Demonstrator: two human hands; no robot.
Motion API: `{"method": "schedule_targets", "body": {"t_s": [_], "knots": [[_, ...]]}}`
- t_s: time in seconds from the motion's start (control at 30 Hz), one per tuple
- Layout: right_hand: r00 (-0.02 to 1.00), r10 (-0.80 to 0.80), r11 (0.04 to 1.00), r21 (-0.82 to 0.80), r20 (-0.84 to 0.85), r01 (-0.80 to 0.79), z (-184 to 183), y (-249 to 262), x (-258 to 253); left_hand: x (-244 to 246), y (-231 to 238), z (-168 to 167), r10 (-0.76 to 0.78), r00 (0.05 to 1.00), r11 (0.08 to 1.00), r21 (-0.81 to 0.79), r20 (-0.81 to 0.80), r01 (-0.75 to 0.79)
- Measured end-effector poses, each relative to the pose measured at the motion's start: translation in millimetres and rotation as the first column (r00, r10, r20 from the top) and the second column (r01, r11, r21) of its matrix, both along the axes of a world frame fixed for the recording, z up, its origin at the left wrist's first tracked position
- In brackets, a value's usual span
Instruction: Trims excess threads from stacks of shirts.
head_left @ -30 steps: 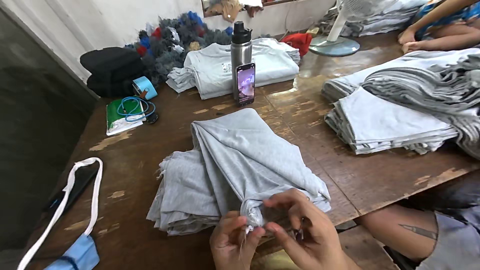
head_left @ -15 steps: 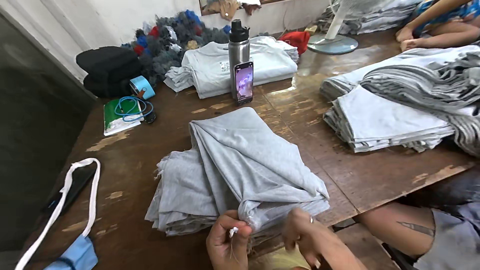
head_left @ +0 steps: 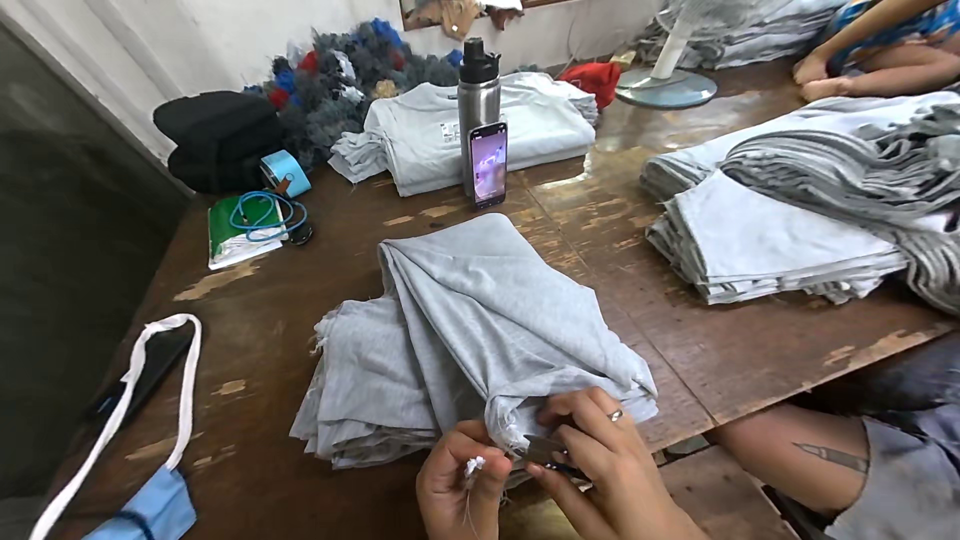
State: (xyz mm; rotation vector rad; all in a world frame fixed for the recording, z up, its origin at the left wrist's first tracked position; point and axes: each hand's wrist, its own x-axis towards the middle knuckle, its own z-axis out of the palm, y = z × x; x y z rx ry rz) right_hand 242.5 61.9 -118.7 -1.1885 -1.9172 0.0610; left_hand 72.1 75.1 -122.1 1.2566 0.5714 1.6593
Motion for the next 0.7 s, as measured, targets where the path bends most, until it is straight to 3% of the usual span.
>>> {"method": "schedule_targets", "body": {"t_s": [0.23, 0.53, 0.7], "knots": [[0.995, -0.004, 1.0, -0.014, 0.098, 0.006, 5.7, 2.7, -5.7, -0.3, -0.4, 0.4, 0.016, 1.0, 1.0, -0.016, -0.024, -0.017], [0.995, -0.01, 1.0, -0.005, 0.098, 0.011, 6.4, 4.5, -7.5, 1.1, -0.9, -0.1, 0.02, 0.999, 1.0, 0.003, -0.038, -0.02], [0.998, 0.061, 0.997, -0.042, -0.016, -0.062, 8.2, 4.4, -0.7, 3.2, -0.6, -0.6, 0.093, 0.995, 0.994, -0.061, -0.02, -0.094]]}}
